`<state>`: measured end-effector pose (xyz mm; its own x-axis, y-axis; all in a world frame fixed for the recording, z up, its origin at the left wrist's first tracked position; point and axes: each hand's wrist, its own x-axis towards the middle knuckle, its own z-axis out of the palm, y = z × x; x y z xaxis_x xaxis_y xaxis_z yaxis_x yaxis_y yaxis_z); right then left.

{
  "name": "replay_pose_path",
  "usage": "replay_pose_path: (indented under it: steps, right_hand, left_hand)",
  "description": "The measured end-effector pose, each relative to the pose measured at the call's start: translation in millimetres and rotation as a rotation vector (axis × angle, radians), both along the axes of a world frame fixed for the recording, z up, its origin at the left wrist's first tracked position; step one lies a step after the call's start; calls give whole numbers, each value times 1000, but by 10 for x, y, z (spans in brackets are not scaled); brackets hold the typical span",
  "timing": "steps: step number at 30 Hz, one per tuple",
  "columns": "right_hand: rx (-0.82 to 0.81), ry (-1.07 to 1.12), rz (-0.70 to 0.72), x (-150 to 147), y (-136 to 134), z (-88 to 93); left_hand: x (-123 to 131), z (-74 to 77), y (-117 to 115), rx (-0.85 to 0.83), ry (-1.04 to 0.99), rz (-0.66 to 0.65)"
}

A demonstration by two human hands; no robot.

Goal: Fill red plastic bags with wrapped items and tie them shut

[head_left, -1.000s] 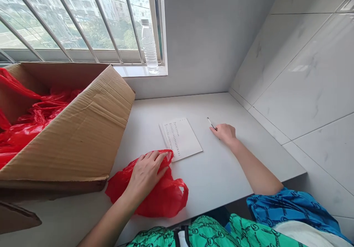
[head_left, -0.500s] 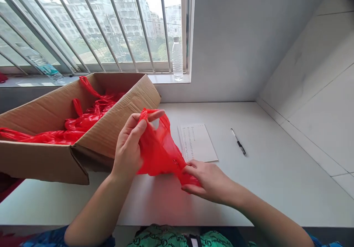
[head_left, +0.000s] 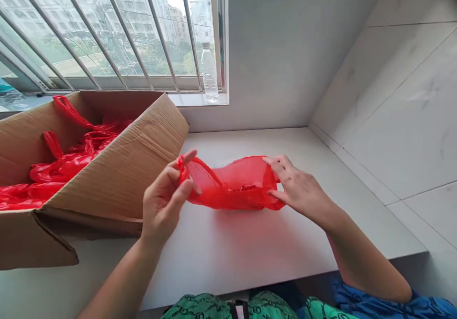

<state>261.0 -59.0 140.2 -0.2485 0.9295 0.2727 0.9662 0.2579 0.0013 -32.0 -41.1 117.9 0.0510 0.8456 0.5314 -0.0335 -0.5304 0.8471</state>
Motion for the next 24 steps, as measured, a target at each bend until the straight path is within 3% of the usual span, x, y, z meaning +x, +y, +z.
replay_pose_path:
  steps: [2, 5, 8, 10, 14, 17, 20, 22, 24]
  right_hand:
    - [59, -66, 54, -18, -89, -31]
    - [197, 47, 174, -207, -176, 23]
    - [21, 151, 375, -438, -136, -5]
    - [-194, 89, 312, -480, -56, -108]
    - [-471, -15, -47, -263, 23, -290]
    - [-578, 4, -45, -103, -31, -263]
    - [-482, 65, 66, -124, -30, -176]
    - [-422, 98, 138, -202, 40, -160]
    - [-460, 149, 163, -262, 131, -207]
  left_hand:
    - [16, -181, -60, 30, 239, -32]
    - [75, -231, -156, 157, 476, -31]
    - [126, -162, -207, 304, 558, -9]
    - [116, -155, -199, 374, 597, 38]
    - [-24, -247, -124, 360, 709, 200]
    - [-96, -203, -135, 315, 641, 326]
    - [29, 28, -231, 429, 374, 424]
    - [237, 170, -266, 512, 316, 255]
    - [488, 176, -204, 427, 466, -74]
